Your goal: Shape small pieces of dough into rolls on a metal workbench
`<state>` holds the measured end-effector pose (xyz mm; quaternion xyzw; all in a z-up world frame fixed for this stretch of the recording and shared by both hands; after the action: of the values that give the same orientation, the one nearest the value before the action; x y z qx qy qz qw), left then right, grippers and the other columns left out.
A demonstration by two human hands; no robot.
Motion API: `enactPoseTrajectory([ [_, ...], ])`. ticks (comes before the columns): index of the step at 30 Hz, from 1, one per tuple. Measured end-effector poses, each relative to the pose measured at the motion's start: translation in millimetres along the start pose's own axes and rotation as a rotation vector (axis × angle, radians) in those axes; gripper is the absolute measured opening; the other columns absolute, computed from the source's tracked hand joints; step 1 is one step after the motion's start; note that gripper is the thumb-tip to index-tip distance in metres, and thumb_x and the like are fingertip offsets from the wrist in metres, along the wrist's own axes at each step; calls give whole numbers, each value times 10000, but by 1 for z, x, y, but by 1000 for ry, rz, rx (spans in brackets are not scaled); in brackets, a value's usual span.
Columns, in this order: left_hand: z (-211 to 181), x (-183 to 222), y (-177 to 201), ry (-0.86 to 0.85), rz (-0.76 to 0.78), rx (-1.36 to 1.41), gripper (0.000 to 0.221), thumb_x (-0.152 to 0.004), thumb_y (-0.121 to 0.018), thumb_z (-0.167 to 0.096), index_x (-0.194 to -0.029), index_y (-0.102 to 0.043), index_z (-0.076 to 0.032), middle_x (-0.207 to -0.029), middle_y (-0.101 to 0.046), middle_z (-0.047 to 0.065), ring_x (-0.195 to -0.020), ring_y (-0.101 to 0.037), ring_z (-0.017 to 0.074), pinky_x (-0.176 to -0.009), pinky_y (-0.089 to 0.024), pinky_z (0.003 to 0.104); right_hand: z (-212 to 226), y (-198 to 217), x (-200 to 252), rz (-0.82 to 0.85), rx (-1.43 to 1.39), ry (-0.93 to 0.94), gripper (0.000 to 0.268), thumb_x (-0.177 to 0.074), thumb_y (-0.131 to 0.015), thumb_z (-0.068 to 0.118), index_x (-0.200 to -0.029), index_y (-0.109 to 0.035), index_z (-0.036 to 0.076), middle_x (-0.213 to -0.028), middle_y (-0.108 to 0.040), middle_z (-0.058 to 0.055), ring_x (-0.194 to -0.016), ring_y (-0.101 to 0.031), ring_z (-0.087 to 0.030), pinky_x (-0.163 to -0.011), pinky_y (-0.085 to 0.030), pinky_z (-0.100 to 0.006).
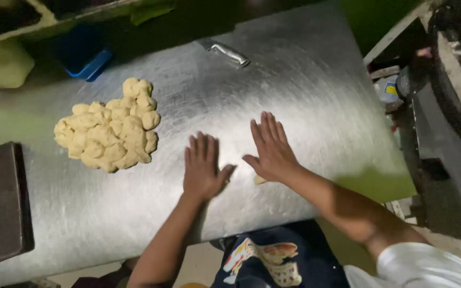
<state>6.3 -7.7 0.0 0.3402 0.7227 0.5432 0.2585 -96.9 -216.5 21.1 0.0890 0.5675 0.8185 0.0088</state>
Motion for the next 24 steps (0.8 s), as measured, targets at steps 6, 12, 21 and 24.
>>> enactPoseTrajectory([
  [6,48,-77,-23,292,-406,78,850,-1018,-575,-469,-1651,-216,-30,-1701,-72,294,-1557,-78,534,-1211,-119,716,-22,-4,-66,-288,-183,25,843,-1034,-540,494,-1624,-239,-27,-1663,-194,-330,-1578,-127,-446,-1253,-90,-573],
  [12,11,-37,-23,261,-225,47,804,-967,-558,-559,-1544,-447,-11,-1625,-342,287,-1536,-273,456,-1212,-256,613,-34,-12,-27,-188,-91,45,672,-991,-596,478,-1507,-496,59,-1634,-372,-202,-1566,-259,-351,-1273,-133,-523],
  [21,-56,120,-36,-91,-266,131,549,-849,-703,-417,-1299,-678,-104,-1407,-636,169,-1393,-507,427,-1115,-395,582,-13,-68,118,-254,34,109,516,-1039,-513,467,-1452,-587,167,-1531,-554,-87,-1512,-397,-302,-1234,-253,-508],
  [24,-63,147,-20,-40,-119,219,359,-826,-700,-202,-1164,-630,-105,-1224,-678,158,-1404,-456,463,-1184,-196,699,7,-71,164,-276,57,131,531,-911,-660,463,-1374,-626,205,-1511,-578,-37,-1495,-425,-300,-1209,-299,-525],
])
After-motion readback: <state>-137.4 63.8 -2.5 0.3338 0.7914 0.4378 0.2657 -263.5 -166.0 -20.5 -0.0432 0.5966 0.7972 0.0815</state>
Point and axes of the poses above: each hand's wrist, its own x-axis away from the middle knuckle, its own y-axis out of the back of the hand, z = x × y, the point moved 1 cm from there along -x, towards the middle knuckle
